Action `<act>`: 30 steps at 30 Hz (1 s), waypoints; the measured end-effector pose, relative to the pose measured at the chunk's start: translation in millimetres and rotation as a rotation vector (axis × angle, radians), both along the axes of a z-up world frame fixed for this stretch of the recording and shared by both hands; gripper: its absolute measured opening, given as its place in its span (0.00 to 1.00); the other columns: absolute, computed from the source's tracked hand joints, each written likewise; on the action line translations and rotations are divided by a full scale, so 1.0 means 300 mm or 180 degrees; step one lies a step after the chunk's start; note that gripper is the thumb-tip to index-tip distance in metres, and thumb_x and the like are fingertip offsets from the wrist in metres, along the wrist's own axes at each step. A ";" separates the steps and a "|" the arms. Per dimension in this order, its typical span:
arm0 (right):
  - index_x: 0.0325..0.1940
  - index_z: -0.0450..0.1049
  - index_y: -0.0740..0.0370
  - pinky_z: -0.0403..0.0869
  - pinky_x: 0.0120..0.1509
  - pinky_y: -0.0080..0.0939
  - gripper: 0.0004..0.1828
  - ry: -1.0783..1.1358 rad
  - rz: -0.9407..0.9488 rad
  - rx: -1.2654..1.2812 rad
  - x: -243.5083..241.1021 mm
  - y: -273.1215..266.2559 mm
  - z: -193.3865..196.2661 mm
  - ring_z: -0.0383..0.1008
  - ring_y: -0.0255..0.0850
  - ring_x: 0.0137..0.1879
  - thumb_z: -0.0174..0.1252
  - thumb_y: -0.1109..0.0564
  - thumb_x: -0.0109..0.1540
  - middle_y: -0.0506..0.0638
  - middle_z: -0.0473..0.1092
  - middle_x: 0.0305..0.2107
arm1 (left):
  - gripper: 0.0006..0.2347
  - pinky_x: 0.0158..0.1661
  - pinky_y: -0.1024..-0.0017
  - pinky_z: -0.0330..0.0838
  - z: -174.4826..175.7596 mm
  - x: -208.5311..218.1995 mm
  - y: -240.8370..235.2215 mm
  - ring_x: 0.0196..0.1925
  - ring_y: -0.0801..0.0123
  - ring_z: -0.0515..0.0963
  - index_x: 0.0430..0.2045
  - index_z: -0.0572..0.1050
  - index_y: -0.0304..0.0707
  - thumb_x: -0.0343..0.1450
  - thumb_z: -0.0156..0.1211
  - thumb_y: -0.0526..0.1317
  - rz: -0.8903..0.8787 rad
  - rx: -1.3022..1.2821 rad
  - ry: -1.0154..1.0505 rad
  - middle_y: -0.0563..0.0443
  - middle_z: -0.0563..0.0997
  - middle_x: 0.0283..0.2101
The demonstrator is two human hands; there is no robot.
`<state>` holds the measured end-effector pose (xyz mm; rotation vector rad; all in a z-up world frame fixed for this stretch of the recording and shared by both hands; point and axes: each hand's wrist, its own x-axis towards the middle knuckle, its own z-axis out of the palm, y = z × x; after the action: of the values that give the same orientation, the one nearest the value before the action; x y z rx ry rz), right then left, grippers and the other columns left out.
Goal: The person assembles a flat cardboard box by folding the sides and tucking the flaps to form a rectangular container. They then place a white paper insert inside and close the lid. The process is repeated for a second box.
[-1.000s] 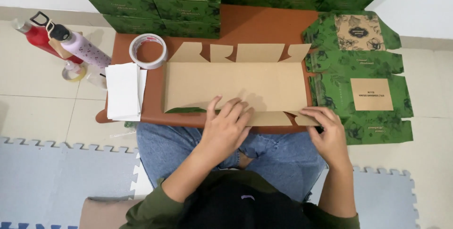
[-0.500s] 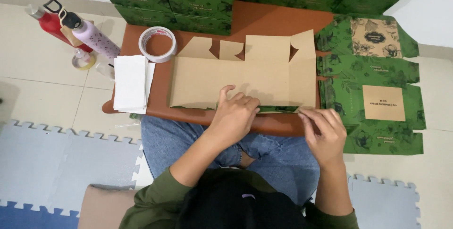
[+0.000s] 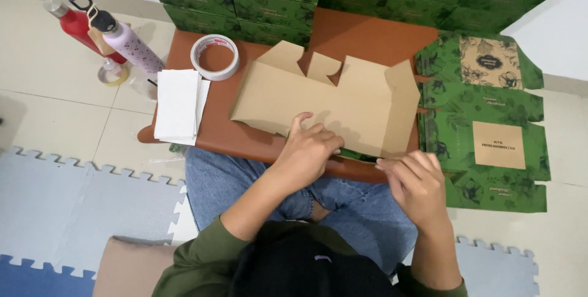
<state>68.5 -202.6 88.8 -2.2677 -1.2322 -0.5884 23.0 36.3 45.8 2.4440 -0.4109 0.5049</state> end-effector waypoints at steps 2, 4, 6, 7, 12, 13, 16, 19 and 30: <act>0.35 0.81 0.53 0.69 0.40 0.45 0.06 -0.0015 0.0032 -0.0035 -0.021 -0.002 0.013 0.73 0.47 0.32 0.64 0.64 0.59 0.45 0.74 0.25 | 0.05 0.64 0.46 0.45 -0.021 0.000 0.007 0.37 0.66 0.77 0.32 0.80 0.38 0.74 0.56 0.35 -0.0081 0.0044 -0.0010 0.51 0.79 0.26; 0.35 0.81 0.52 0.68 0.41 0.45 0.06 -0.0023 0.0054 -0.0071 -0.054 -0.011 0.029 0.72 0.46 0.33 0.64 0.63 0.59 0.44 0.74 0.24 | 0.05 0.64 0.46 0.46 0.004 -0.004 0.016 0.37 0.67 0.76 0.32 0.79 0.41 0.75 0.55 0.36 -0.0173 0.0089 -0.0013 0.54 0.78 0.26; 0.37 0.77 0.54 0.59 0.48 0.41 0.03 0.0110 0.0193 -0.0503 -0.093 -0.026 0.049 0.68 0.41 0.39 0.65 0.58 0.61 0.40 0.75 0.29 | 0.13 0.63 0.44 0.51 0.079 -0.013 0.028 0.34 0.60 0.72 0.25 0.76 0.42 0.61 0.49 0.20 -0.0489 0.0405 0.0201 0.58 0.73 0.23; 0.37 0.77 0.54 0.59 0.48 0.41 0.03 0.0098 0.0191 -0.0498 -0.118 -0.029 0.060 0.68 0.41 0.39 0.65 0.58 0.61 0.40 0.75 0.29 | 0.13 0.63 0.44 0.51 0.085 -0.013 0.029 0.34 0.60 0.72 0.25 0.76 0.42 0.61 0.49 0.20 -0.0489 0.0411 0.0190 0.58 0.73 0.23; 0.35 0.77 0.52 0.64 0.41 0.43 0.04 0.0511 -0.0039 -0.0595 -0.205 -0.048 0.043 0.68 0.42 0.38 0.64 0.53 0.60 0.42 0.74 0.32 | 0.11 0.66 0.36 0.43 0.110 -0.015 0.011 0.36 0.63 0.69 0.27 0.79 0.43 0.68 0.53 0.23 -0.1049 0.0219 0.0066 0.58 0.69 0.25; 0.35 0.77 0.52 0.64 0.41 0.43 0.04 0.0526 -0.0049 -0.0604 -0.211 -0.023 0.049 0.68 0.42 0.38 0.64 0.53 0.60 0.42 0.74 0.32 | 0.11 0.66 0.36 0.43 0.103 -0.005 0.008 0.36 0.63 0.69 0.27 0.79 0.43 0.68 0.53 0.23 -0.1060 0.0208 0.0078 0.58 0.69 0.25; 0.29 0.74 0.59 0.64 0.36 0.39 0.07 0.0551 -0.0102 -0.0099 -0.226 0.040 0.053 0.67 0.40 0.30 0.62 0.59 0.62 0.45 0.72 0.25 | 0.12 0.66 0.33 0.44 0.095 0.024 0.000 0.40 0.62 0.70 0.28 0.79 0.43 0.62 0.58 0.22 -0.0949 0.0379 -0.0143 0.56 0.71 0.29; 0.29 0.74 0.59 0.68 0.37 0.38 0.08 0.0277 -0.0341 -0.0033 -0.227 0.075 0.037 0.68 0.39 0.30 0.61 0.61 0.63 0.44 0.68 0.22 | 0.12 0.66 0.31 0.45 0.103 0.041 0.005 0.45 0.59 0.69 0.27 0.79 0.41 0.61 0.58 0.21 -0.0955 0.0613 -0.0091 0.53 0.71 0.31; 0.33 0.77 0.54 0.63 0.39 0.41 0.05 0.0523 -0.0797 -0.0282 -0.267 0.041 0.069 0.72 0.36 0.30 0.65 0.54 0.62 0.40 0.74 0.23 | 0.20 0.65 0.34 0.41 0.087 0.071 0.038 0.36 0.62 0.69 0.27 0.78 0.45 0.56 0.49 0.15 -0.1208 0.0493 0.0259 0.60 0.69 0.25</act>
<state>-11.7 -190.2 109.6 -2.5102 -0.9198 -0.4314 44.2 47.6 72.0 2.4383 -0.8844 0.2168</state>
